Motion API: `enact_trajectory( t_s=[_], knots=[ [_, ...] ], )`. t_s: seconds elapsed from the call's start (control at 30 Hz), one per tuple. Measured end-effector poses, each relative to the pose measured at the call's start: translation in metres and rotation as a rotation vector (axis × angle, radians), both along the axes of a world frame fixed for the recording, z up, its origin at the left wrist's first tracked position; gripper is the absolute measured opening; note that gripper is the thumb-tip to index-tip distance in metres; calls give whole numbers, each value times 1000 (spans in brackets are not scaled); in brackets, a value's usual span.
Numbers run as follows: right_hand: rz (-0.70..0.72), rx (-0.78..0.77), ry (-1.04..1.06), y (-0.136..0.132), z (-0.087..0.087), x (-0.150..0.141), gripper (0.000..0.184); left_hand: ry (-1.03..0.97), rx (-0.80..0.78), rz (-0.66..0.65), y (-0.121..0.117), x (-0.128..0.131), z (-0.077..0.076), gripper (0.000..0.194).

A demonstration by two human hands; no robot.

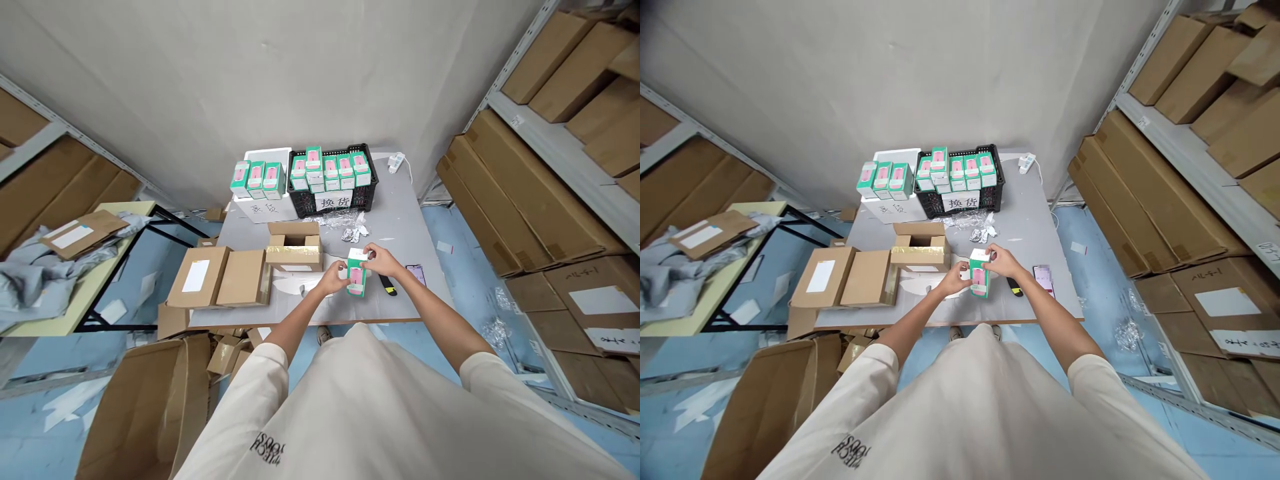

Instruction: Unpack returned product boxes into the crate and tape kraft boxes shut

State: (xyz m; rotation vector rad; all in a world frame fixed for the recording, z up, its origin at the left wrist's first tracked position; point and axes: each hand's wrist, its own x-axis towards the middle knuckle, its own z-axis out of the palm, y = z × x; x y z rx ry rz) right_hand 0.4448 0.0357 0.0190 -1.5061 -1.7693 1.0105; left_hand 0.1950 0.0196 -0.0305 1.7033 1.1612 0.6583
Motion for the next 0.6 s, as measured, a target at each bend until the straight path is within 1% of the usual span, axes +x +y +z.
enact_trajectory(
  t_s=[0.07, 0.13, 0.2, 0.27, 0.33, 0.4, 0.47, 0.53, 0.6],
  knots=[
    [-31, -23, 125, 9, 9, 4, 38, -56, -58, -24, -1, 2, 4, 48],
    [-67, -5, 237, 16, 16, 6, 36, -145, -154, -45, -3, 5, 10, 51],
    [-105, 25, 314, 21, 21, 7, 36, -240, -247, -65, -4, 9, 15, 56],
    [-133, 38, 363, 24, 24, 8, 39, -318, -284, -66, -4, 15, 19, 62],
    [-157, 37, 399, 25, 24, 8, 46, -371, -271, -25, -5, 22, 22, 65],
    [-172, 36, 427, 24, 23, 7, 58, -411, -245, 50, -5, 29, 24, 65],
    [-152, 40, 435, 22, 20, 4, 66, -442, -216, 125, -4, 34, 25, 64],
    [-117, 48, 403, 16, 16, 0, 64, -475, -193, 183, -1, 36, 26, 62],
    [-94, 45, 340, 9, 12, -5, 58, -505, -177, 236, 5, 35, 29, 60]
  ],
)
